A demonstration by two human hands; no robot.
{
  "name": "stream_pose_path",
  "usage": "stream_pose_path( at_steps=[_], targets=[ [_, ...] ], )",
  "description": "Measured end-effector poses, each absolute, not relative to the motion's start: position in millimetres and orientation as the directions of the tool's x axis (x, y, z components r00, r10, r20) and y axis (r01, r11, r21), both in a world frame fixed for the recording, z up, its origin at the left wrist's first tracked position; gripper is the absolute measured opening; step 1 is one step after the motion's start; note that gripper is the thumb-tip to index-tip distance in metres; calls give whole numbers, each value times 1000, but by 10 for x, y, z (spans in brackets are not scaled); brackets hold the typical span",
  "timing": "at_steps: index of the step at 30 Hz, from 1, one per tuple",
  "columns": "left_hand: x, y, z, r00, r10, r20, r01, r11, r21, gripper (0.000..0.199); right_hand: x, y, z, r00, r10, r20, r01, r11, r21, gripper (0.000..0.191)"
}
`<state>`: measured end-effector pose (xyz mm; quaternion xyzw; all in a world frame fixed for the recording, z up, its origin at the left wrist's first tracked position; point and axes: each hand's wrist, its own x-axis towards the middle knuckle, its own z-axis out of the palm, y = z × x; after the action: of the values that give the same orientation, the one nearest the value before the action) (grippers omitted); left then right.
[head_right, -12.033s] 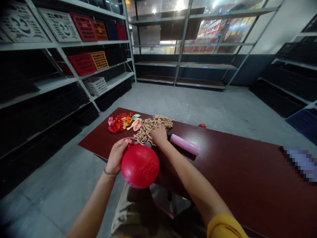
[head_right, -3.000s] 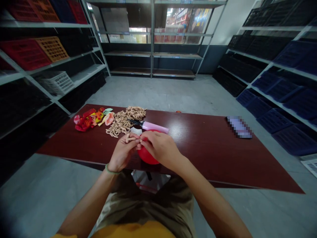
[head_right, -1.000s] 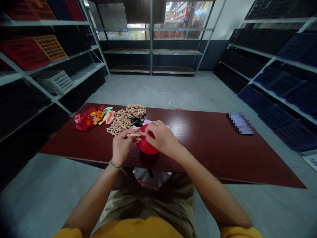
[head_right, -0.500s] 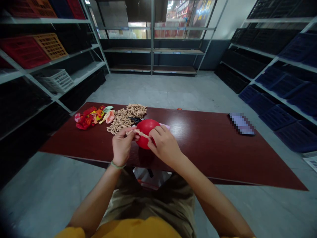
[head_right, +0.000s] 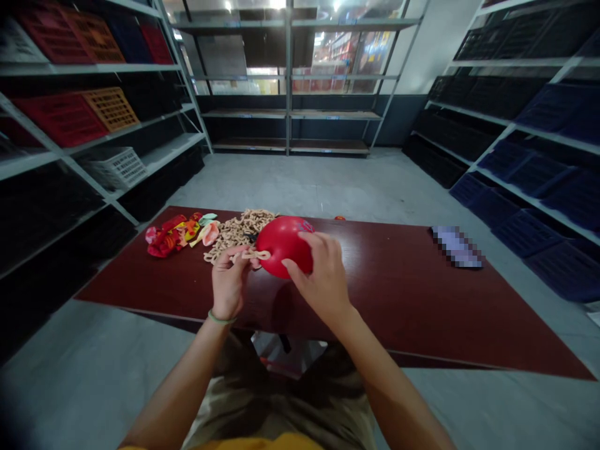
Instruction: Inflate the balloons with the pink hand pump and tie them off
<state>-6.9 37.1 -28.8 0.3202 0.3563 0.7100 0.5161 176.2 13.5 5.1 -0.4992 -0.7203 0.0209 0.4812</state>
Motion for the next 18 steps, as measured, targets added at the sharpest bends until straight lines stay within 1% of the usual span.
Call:
stream_pose_path(
  at_steps=[1,2,3,4,5,6,7,8,9,10,12,14,16,18],
  targets=[
    [-94,388,-276,-276,958,82,-545,-226,807,20,1774,159,7,86,750,656,636,466,-616,57],
    [-115,402,-271,-286,956,73,-587,-235,775,21,1775,183,-50,202,770,605,535,431,-727,69],
    [-130,412,-276,-287,956,61,-628,-236,741,21,1763,205,-114,289,803,521,397,395,-829,80],
    [-136,418,-294,-278,959,47,-664,-228,712,22,1739,223,-178,321,853,412,213,359,-909,88],
    [-131,421,-324,-259,965,34,-692,-210,690,22,1704,236,-232,284,913,292,9,302,-953,90],
    [-116,420,-367,-230,973,22,-711,-183,679,23,1662,243,-272,202,960,193,-177,230,-957,88],
    [-94,417,-419,-198,980,15,-716,-156,681,23,1619,247,-295,102,987,125,-324,152,-934,85],
    [-65,412,-478,-167,986,10,-712,-127,690,23,1580,247,-299,9,996,90,-428,85,-900,82],
    [-35,405,-540,-148,989,9,-705,-112,700,23,1548,248,-289,-49,996,80,-495,45,-868,80],
    [-5,398,-599,-131,991,18,-694,-105,713,23,1526,250,-269,-71,994,86,-534,34,-845,80],
    [41,385,-695,-108,993,36,-656,-98,748,22,1509,263,-224,-48,993,109,-567,63,-821,79],
    [61,383,-744,-92,995,40,-617,-89,782,22,1521,297,-201,-16,991,130,-566,98,-819,75],
    [50,404,-744,-73,997,32,-597,-69,799,24,1556,370,-212,-20,989,148,-536,114,-836,69],
    [2,453,-706,-39,999,30,-593,-47,804,34,1620,518,-242,7,986,164,-496,146,-856,63]
  ],
)
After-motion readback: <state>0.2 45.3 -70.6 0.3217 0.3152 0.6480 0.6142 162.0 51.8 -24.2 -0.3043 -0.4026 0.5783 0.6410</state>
